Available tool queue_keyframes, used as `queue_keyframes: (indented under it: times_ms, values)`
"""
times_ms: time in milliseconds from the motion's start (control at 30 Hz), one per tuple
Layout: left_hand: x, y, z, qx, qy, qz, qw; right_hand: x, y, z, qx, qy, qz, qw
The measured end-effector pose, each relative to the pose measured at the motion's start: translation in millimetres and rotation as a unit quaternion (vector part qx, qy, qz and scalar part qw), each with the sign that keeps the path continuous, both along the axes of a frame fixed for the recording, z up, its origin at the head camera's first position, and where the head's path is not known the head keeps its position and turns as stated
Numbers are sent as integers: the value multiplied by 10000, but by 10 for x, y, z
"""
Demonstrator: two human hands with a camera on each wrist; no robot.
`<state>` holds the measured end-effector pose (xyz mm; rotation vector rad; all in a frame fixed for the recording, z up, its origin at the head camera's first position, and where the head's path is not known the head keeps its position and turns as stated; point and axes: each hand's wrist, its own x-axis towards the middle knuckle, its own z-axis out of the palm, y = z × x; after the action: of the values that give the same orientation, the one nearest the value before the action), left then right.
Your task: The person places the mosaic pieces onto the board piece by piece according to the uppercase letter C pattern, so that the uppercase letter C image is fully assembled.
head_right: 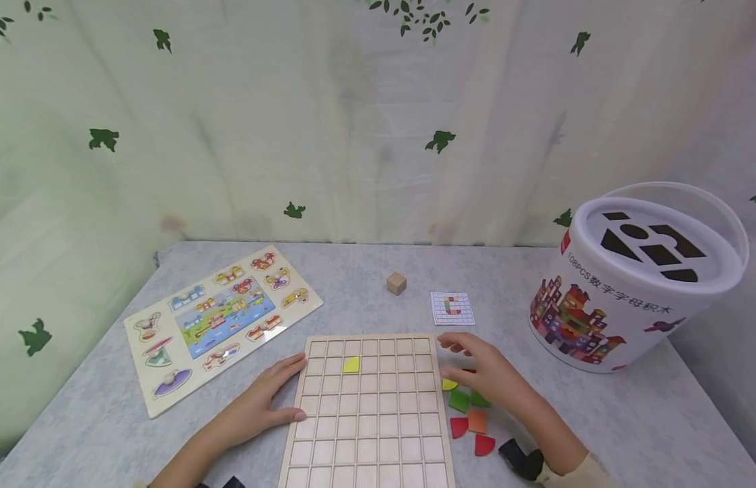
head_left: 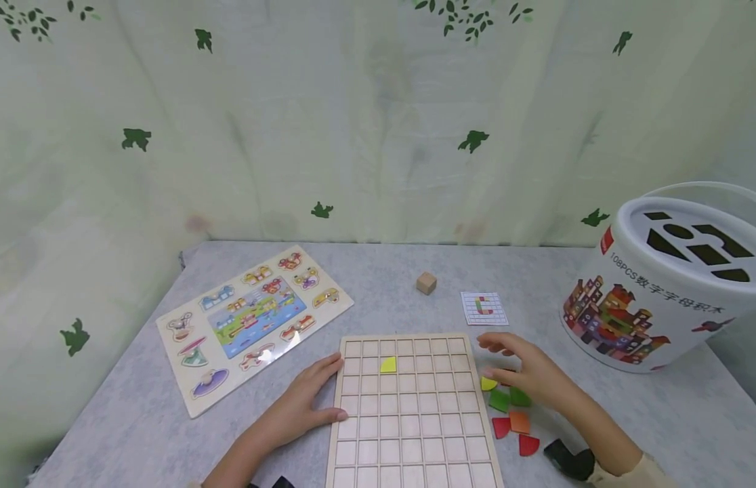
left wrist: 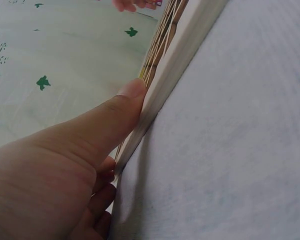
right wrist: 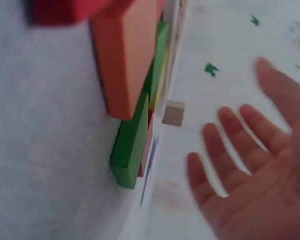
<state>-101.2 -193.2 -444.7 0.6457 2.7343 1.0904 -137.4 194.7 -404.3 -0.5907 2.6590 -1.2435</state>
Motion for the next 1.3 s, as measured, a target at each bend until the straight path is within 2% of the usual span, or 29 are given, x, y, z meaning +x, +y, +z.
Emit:
queue_keyframes:
  times_ms: [133,267,367,533,733,867,1167,1300]
  values:
    - [0,5,5,-8,19,-19,10000,-22,138,-130,198,-434,-189,9987]
    - [3,4,2,-28,122,-55,9999,-34,248,-229,292,-628,-208,9974]
    - [5,3,7,-31,104,-57,9999,-40,287,-266,425,-464,-133,9979]
    - [6,4,23,-46,-10,-3,10000,-43,265,-277,767,-26,-285,9966]
    - [4,5,9,-22,1,4,10000,-34,300,-213,883,-353,-361,9948]
    - [2,12,14,-22,-73,9,10000,-25,301,-193,908,-410,-370,9943]
    - [1,9,14,-18,-95,13,10000,-36,240,-207,956,-200,-614,9933]
    - [0,13,8,19,-43,-4,10000,-36,229,-163,775,30,-504,9957]
